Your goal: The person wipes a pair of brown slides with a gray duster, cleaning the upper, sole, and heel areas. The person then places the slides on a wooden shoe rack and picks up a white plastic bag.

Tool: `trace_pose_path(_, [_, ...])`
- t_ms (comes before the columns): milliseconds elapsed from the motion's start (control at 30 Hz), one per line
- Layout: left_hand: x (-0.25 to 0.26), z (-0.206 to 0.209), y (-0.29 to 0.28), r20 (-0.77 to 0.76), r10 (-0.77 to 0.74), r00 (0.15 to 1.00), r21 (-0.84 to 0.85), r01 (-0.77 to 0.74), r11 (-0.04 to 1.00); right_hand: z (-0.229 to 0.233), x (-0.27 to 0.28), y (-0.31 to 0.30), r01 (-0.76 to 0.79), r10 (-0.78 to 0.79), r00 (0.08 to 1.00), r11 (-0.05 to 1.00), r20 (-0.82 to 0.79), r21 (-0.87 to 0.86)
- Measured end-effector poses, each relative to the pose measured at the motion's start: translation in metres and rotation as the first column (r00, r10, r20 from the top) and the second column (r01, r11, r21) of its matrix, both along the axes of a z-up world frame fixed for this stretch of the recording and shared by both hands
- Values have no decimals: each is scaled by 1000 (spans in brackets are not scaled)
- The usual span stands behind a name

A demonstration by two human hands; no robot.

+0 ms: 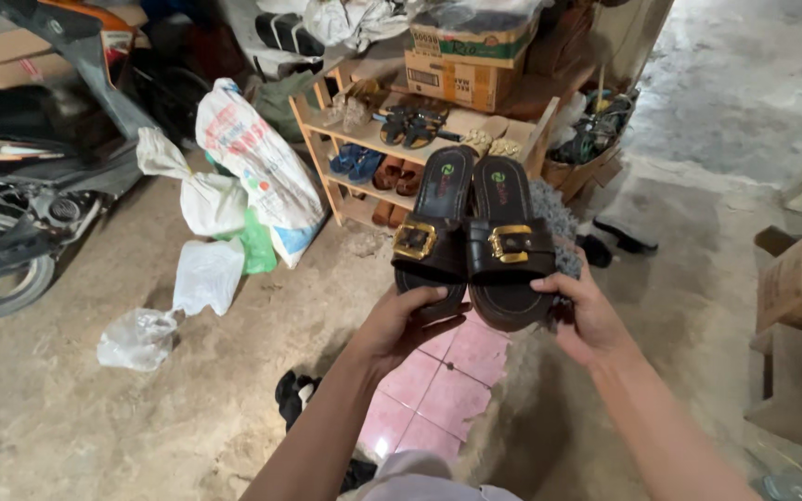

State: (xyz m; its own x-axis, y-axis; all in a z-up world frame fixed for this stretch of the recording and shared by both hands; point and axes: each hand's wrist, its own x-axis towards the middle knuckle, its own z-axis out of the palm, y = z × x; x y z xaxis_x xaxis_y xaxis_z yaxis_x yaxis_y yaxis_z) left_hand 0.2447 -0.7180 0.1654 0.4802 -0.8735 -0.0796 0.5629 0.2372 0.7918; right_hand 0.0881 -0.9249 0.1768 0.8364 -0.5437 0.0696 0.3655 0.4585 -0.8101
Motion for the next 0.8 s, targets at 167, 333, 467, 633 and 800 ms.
trace_pose_path(167, [15,12,-12,-73,42,996,-23,-44,999,10,20,-4,2,-2,1000,1000,11,-2])
trace_pose_path(333, [45,-10,-33,-188,139,972,27,-136,990,2,49,-13,30,-29,999,999,-32,29])
trace_pose_path(467, [98,-19,-64,-336,124,934,-5,-134,991,6,96,-35,75,-73,993,997,-90,19])
trace_pose_path(633, [163,-33,-93,-484,123,866,11,-135,991,-2,155,-53,101,-102,992,995,-71,-11])
trace_pose_path(800, [222,-23,-120,-540,170,825,86,-147,985,0,222,-63,205,-199,971,978,-132,35])
